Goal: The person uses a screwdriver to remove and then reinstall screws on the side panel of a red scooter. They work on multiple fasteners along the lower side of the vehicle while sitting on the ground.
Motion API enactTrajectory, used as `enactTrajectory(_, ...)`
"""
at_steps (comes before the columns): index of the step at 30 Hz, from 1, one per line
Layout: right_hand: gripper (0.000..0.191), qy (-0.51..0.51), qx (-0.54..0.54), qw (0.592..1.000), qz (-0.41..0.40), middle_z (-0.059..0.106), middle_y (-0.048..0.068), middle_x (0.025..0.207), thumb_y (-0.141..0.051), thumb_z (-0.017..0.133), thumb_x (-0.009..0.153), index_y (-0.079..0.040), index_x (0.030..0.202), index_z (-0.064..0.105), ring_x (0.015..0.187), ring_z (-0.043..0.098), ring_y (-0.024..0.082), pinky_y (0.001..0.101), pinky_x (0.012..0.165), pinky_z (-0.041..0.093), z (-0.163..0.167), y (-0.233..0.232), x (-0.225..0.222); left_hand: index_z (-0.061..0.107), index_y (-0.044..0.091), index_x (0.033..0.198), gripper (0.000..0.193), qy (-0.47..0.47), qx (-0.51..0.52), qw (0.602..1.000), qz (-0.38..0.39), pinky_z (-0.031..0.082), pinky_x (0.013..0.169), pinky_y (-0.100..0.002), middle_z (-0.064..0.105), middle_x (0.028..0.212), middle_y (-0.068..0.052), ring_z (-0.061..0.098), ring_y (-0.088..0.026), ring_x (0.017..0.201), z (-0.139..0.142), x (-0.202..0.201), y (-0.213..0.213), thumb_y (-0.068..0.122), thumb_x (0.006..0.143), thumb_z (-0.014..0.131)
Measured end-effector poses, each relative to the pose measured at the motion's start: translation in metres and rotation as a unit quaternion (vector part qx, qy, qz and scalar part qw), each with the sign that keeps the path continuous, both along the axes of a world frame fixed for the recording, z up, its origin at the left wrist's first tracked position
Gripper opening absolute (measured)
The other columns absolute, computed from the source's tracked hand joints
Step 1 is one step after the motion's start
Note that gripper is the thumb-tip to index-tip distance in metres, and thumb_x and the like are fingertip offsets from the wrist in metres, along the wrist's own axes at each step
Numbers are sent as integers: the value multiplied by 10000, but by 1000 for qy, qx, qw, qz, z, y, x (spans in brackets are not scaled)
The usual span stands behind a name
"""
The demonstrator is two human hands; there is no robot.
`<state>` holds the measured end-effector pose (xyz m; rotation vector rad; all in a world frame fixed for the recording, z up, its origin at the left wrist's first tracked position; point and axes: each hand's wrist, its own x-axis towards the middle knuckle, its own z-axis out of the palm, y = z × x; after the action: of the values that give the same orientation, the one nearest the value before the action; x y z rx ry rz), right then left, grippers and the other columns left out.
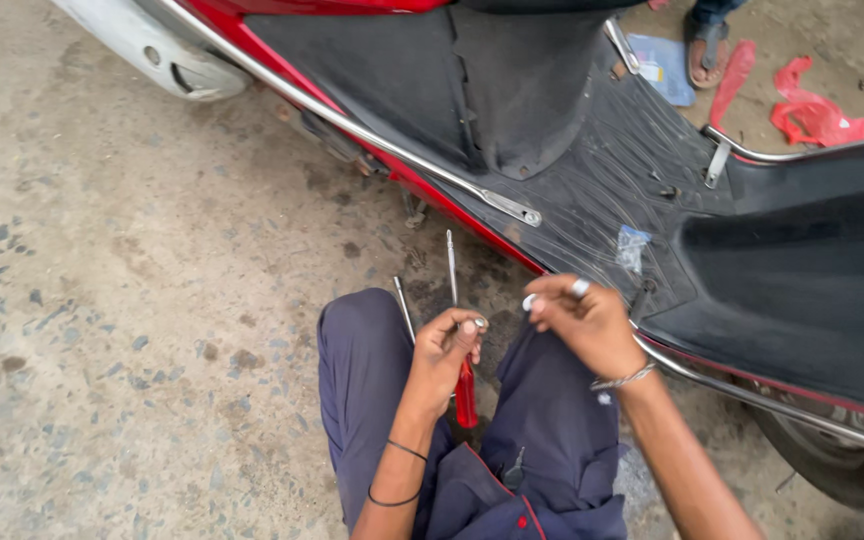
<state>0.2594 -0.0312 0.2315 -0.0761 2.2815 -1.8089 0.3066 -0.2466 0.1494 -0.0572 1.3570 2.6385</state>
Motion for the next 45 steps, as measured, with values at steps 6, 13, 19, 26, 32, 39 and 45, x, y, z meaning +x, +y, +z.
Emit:
enactTrajectory(6, 212, -80, -68, 994, 22, 766, 89, 919, -38, 708, 914, 48, 1107, 724, 785, 725, 120, 255, 661, 589, -3, -61, 15, 686, 14, 1078, 165, 64, 61, 995, 54, 515, 723, -243, 598, 1172, -58, 597, -95, 828, 29, 5, -16, 169, 1023, 668)
enactTrajectory(13, 227, -104, -85, 991, -1, 786, 109, 894, -89, 714, 923, 46, 1105, 735, 748, 746, 133, 253, 654, 605, 2, -82, 24, 681, 35, 1106, 148, 46, 138, 989, 40, 523, 792, -245, 547, 1313, -54, 596, -87, 944, 26, 10, -19, 163, 1033, 662)
enactTrajectory(19, 237, -101, -91, 990, -24, 784, 106, 914, -94, 716, 927, 51, 1113, 734, 785, 748, 134, 248, 683, 609, 3, -81, 26, 683, 46, 1113, 142, 39, 124, 991, 39, 513, 782, -227, 549, 1317, -54, 608, -82, 949, 21, 9, -16, 154, 1024, 660)
enactTrajectory(26, 288, -140, -119, 981, -62, 784, 131, 973, -68, 721, 897, 63, 1153, 714, 840, 761, 153, 253, 734, 617, -15, -74, 27, 696, 0, 1077, 80, 142, -192, 965, 109, 495, 846, -264, 606, 1159, -75, 606, -134, 983, 29, 4, -19, 51, 1027, 662)
enactTrajectory(32, 242, -130, -118, 982, -75, 766, 127, 953, 0, 707, 909, 103, 1127, 725, 814, 720, 141, 262, 753, 609, -39, -76, 32, 682, 34, 1036, 94, 127, -382, 905, 141, 522, 634, -342, 650, 928, -115, 667, -234, 719, 43, 16, -15, 6, 960, 636)
enactTrajectory(39, 182, -204, -114, 959, -162, 764, 114, 950, 4, 671, 922, 70, 1083, 724, 814, 713, 135, 257, 735, 585, -63, -92, 35, 620, 25, 977, 86, 118, -439, 875, 166, 529, 709, -484, 679, 874, -190, 681, -407, 823, 32, 14, -6, -18, 915, 579)
enactTrajectory(45, 195, -202, -111, 956, -182, 756, 112, 965, 20, 602, 944, 52, 1094, 721, 826, 712, 131, 258, 732, 587, -65, -105, 39, 654, 41, 874, 48, 63, -497, 851, 160, 534, 681, -505, 652, 841, -188, 658, -413, 770, 25, 11, -10, 32, 835, 628)
